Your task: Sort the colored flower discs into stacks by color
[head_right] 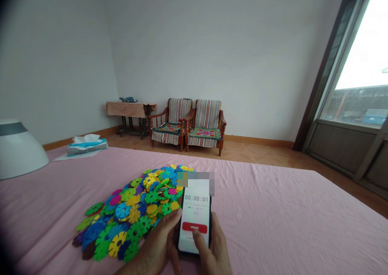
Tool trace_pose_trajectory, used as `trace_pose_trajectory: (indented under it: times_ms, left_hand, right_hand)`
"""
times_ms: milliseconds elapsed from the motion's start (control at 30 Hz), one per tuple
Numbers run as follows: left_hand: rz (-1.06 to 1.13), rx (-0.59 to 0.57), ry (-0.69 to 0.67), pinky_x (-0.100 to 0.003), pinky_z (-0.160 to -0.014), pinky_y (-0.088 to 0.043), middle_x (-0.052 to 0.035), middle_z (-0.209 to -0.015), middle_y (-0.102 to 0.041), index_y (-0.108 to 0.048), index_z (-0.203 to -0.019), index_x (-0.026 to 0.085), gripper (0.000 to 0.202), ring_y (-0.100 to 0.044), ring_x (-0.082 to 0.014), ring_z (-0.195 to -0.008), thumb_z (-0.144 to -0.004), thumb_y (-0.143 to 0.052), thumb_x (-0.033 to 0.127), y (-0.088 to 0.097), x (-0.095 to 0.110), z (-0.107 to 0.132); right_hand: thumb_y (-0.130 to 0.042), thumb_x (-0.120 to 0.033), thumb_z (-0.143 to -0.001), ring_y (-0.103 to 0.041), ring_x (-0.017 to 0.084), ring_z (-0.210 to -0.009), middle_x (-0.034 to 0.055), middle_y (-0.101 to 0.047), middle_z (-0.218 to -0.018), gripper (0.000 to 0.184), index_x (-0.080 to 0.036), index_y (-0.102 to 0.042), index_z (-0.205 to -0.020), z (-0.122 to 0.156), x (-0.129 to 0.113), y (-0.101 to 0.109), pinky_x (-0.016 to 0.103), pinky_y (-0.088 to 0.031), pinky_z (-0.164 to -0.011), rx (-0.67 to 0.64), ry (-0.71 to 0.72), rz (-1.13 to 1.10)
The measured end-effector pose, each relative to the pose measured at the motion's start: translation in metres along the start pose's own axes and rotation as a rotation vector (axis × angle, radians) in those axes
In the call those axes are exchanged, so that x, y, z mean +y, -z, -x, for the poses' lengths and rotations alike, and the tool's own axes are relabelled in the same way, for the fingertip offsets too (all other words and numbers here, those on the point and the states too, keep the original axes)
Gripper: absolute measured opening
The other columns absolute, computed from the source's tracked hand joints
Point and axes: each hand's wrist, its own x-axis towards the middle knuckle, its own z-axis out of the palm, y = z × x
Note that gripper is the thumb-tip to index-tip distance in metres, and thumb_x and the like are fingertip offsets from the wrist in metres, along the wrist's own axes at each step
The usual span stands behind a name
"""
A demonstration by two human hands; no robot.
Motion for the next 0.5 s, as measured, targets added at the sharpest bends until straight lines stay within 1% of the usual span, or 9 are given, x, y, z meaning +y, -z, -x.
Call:
trace_pose_trajectory:
  times_ms: [100, 200, 267, 300, 367, 433, 467, 500]
  left_hand:
    - [0.035, 0.006, 0.009, -0.023, -0.031, -0.053, -0.0218, -0.104, -0.072, -0.049, -0.132, 0.007, 0.057, -0.073, -0.0288, -0.072, -0.09, -0.052, 0.045, 0.0, 0.0, 0.0]
    - [0.066, -0.023, 0.051, -0.023, -0.029, -0.05, -0.0195, -0.098, -0.073, -0.048, -0.133, 0.01, 0.059, -0.073, -0.0264, -0.062, -0.088, -0.055, 0.047, 0.001, -0.003, 0.0]
    - [0.078, -0.061, 0.091, -0.022, -0.03, -0.049, -0.0186, -0.096, -0.074, -0.05, -0.13, 0.01, 0.06, -0.072, -0.0247, -0.057, -0.085, -0.058, 0.05, 0.001, -0.006, 0.001]
    - [0.085, -0.081, 0.108, -0.022, -0.032, -0.049, -0.018, -0.096, -0.074, -0.052, -0.129, 0.011, 0.061, -0.072, -0.0247, -0.059, -0.084, -0.06, 0.051, 0.0, -0.008, 0.002]
    - [0.114, -0.123, 0.133, -0.024, -0.044, -0.054, -0.0162, -0.097, -0.074, -0.053, -0.127, 0.012, 0.061, -0.073, -0.0266, -0.071, -0.081, -0.064, 0.051, -0.003, -0.011, 0.006]
    - [0.156, -0.166, 0.141, -0.029, -0.058, -0.057, -0.014, -0.098, -0.074, -0.053, -0.126, 0.015, 0.06, -0.072, -0.0287, -0.084, -0.08, -0.066, 0.051, -0.008, -0.013, 0.011]
    - [0.174, -0.187, 0.139, -0.031, -0.063, -0.058, -0.0128, -0.099, -0.073, -0.053, -0.126, 0.016, 0.058, -0.072, -0.0286, -0.087, -0.08, -0.067, 0.05, -0.012, -0.012, 0.014]
    - [0.188, -0.204, 0.134, -0.03, -0.064, -0.057, -0.0118, -0.099, -0.073, -0.053, -0.125, 0.018, 0.056, -0.071, -0.0273, -0.087, -0.08, -0.067, 0.049, -0.015, -0.012, 0.016]
  right_hand:
    - [-0.063, -0.065, -0.07, -0.062, 0.031, -0.106, 0.0075, -0.069, -0.11, 0.055, -0.023, -0.066, -0.106, -0.004, -0.006, 0.003, 0.037, -0.053, -0.085, -0.071, -0.059, -0.12]
    - [-0.055, -0.069, -0.074, -0.063, 0.031, -0.103, 0.0099, -0.07, -0.109, 0.062, -0.02, -0.065, -0.11, -0.006, -0.017, 0.004, 0.044, -0.049, -0.088, -0.2, -0.149, -0.315]
    - [-0.049, -0.073, -0.076, -0.064, 0.031, -0.102, 0.012, -0.07, -0.105, 0.067, -0.018, -0.066, -0.111, -0.004, -0.026, 0.006, 0.047, -0.047, -0.09, -0.298, -0.235, -0.392]
    - [-0.047, -0.074, -0.075, -0.064, 0.031, -0.102, 0.0128, -0.071, -0.103, 0.07, -0.017, -0.066, -0.11, -0.002, -0.03, 0.007, 0.048, -0.046, -0.09, -0.344, -0.272, -0.411]
    - [-0.048, -0.076, -0.072, -0.063, 0.032, -0.103, 0.0139, -0.071, -0.099, 0.073, -0.016, -0.067, -0.107, 0.003, -0.036, 0.01, 0.048, -0.046, -0.09, -0.424, -0.31, -0.451]
    - [-0.051, -0.076, -0.069, -0.064, 0.032, -0.102, 0.014, -0.072, -0.097, 0.073, -0.016, -0.068, -0.105, 0.01, -0.042, 0.011, 0.047, -0.046, -0.089, -0.469, -0.316, -0.51]
    - [-0.052, -0.075, -0.068, -0.064, 0.032, -0.101, 0.0139, -0.072, -0.096, 0.071, -0.016, -0.068, -0.105, 0.012, -0.045, 0.011, 0.047, -0.047, -0.088, -0.481, -0.318, -0.537]
    - [-0.053, -0.074, -0.069, -0.064, 0.032, -0.101, 0.0139, -0.072, -0.096, 0.07, -0.016, -0.068, -0.105, 0.014, -0.048, 0.011, 0.047, -0.046, -0.088, -0.492, -0.32, -0.556]
